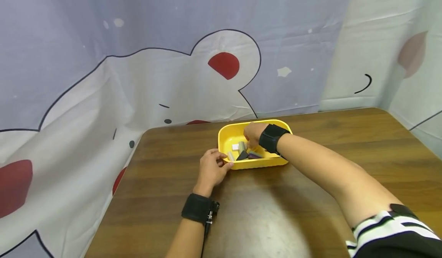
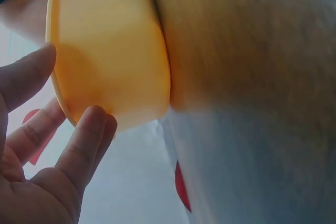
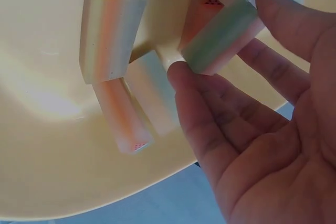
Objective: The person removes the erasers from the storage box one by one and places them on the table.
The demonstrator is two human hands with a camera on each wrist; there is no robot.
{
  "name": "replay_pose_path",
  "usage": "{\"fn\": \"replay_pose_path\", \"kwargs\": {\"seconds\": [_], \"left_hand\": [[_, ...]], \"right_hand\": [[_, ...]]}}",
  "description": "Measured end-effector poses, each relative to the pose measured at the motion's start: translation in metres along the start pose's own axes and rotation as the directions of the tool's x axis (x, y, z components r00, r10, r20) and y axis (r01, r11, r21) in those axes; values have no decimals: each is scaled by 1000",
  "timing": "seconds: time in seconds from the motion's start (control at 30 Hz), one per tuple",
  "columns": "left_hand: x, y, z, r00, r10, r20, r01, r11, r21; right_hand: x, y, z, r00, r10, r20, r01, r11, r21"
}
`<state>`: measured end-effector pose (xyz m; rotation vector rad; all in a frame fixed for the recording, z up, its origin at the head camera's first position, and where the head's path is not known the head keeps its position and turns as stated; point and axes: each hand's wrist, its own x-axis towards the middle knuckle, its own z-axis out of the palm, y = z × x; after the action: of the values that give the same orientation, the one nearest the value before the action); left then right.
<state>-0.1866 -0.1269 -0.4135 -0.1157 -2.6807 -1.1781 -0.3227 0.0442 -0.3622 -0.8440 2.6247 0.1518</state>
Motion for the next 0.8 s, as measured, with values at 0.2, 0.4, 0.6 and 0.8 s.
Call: {"fn": "replay_pose_path", "kwargs": {"seconds": [0.2, 0.4, 0.6, 0.8], "left_hand": [[2, -2, 1, 1000, -7, 3, 7, 1000, 17], [2, -3, -1, 1000, 1, -7, -1, 1000, 30], [1, -1, -2, 1000, 8, -10, -8, 999, 46], [2, 0, 0, 1000, -3, 7, 3, 999, 35]], "right_hand": [[0, 3, 2, 999, -24, -24, 24, 1000, 13], [-1, 3, 3, 996, -62, -62, 63, 998, 11], [0, 2, 4, 995, -61, -76, 62, 998, 13], [-1, 6, 7, 995, -62, -81, 63, 998, 20]]}}
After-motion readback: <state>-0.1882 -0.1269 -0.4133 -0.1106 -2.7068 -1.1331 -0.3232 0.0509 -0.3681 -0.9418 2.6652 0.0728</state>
